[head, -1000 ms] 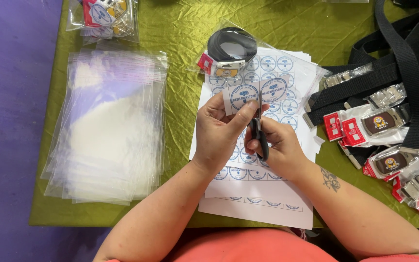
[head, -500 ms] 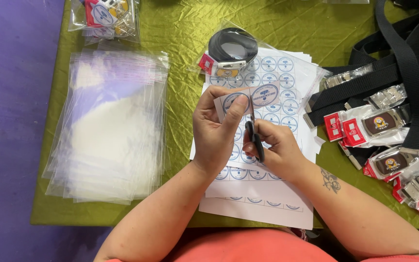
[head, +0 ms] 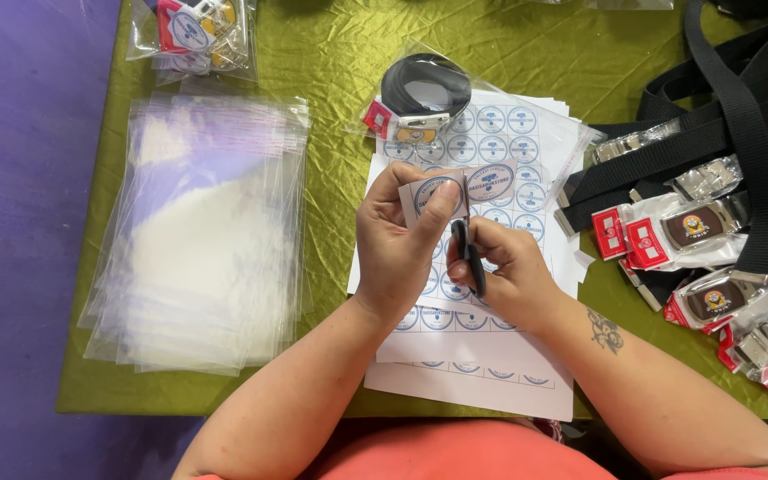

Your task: The person cuts circular stickers from a sheet using scissors, then places each sticker onto a black belt. The belt is folded and placed into a clear plastic bag. The process is repeated for multiple belts.

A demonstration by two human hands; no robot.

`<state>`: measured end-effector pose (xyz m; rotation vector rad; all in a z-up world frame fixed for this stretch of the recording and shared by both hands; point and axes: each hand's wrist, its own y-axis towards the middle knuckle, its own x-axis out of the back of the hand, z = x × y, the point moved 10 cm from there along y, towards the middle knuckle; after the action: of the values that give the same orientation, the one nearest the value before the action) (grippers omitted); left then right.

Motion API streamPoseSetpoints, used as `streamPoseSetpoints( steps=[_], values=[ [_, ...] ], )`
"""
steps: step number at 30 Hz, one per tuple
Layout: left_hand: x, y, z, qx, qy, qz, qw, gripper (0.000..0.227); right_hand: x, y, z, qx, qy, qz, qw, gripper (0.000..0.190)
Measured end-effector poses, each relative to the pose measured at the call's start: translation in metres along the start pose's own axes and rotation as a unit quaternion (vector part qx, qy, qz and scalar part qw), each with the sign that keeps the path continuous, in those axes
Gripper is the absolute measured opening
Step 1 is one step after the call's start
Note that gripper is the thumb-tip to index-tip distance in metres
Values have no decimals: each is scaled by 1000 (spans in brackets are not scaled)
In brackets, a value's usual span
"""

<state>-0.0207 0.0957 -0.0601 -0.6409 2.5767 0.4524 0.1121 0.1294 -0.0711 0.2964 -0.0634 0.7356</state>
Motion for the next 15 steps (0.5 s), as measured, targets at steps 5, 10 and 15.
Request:
streamPoseSetpoints(
  steps=[5,10,15],
  values=[
    [0,1,0,2,2,3,1000,17,1,0,0,-4,-3,-6,1000,19],
    [0,1,3,3,-1,-1,1000,17,3,-3,-6,-12,-9,-10,1000,20],
    [0,2,5,5,0,-2,1000,17,2,-5,-11,-17,-1,-10,1000,16]
  ],
)
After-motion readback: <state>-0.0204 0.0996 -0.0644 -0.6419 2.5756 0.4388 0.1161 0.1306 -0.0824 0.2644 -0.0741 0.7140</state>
